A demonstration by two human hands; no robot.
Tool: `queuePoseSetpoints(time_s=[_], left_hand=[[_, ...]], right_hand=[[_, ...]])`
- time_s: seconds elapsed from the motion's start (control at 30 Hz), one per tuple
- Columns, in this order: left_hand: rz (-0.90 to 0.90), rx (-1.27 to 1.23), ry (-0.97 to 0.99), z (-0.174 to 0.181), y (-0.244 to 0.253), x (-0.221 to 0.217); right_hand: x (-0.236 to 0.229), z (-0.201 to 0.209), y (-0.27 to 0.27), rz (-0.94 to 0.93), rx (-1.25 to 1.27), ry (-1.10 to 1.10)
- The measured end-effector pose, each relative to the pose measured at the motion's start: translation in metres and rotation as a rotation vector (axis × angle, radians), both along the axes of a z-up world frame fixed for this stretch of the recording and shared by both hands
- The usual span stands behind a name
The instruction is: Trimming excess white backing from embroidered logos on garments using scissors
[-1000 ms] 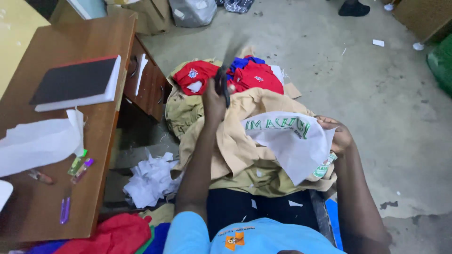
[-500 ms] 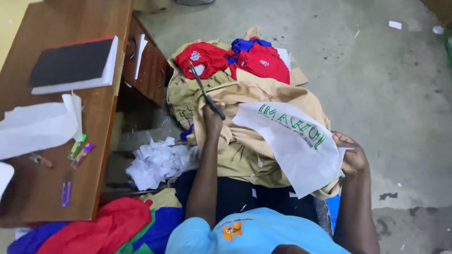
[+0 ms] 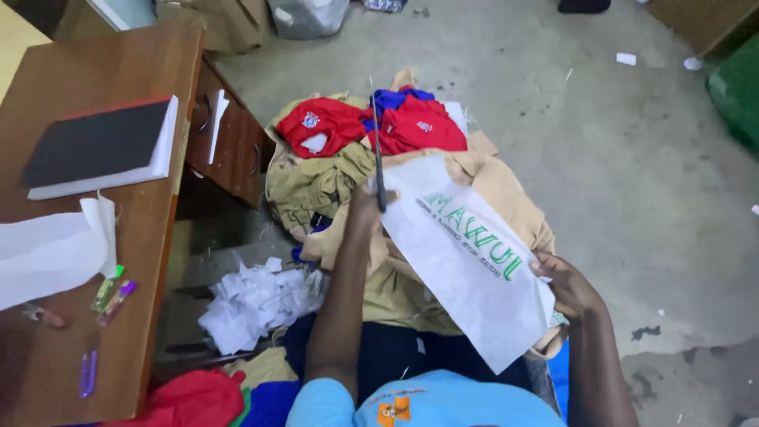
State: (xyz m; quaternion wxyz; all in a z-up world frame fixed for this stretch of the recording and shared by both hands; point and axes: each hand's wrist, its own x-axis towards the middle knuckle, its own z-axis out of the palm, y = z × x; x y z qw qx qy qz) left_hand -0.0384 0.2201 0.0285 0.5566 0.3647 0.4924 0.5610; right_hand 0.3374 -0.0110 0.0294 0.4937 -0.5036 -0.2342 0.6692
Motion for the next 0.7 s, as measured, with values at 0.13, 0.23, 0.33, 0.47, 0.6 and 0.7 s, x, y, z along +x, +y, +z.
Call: queuePoseSetpoints(time_s=[0.13, 0.23, 0.33, 0.47, 0.6, 0.7], left_hand=[[-0.123, 0.132, 0.270, 0.151, 0.017, -0.053], [-0.120, 0.075, 0.441, 0.167, 0.036, -0.063], [-0.229, -0.102, 0.559, 0.116, 0.021, -0.065], [-0.045, -0.076, 0.261, -0.047, -0.017, -0.109], [-0.071, -0.165, -0.349, -0.041, -0.100, -0.086], [-0.009, -0.097, -0.156, 0.024, -0.132, -0.044]], right_hand=[[-0.100, 0.090, -0.014, 0.242, -0.047, -0.011], [-0.139, 0.072, -0.011, 0.318, -0.132, 0.065], [-0.145, 0.036, -0.008, 0.711, 0.088, -0.235], [-0.125, 0.046, -0.005, 0.660, 0.096, -0.851], [-0.103, 0.026, 0.017, 0.834, 0.061, -1.548], [-0.117, -0.010, 0.033, 1.129, 0.071, -1.605]])
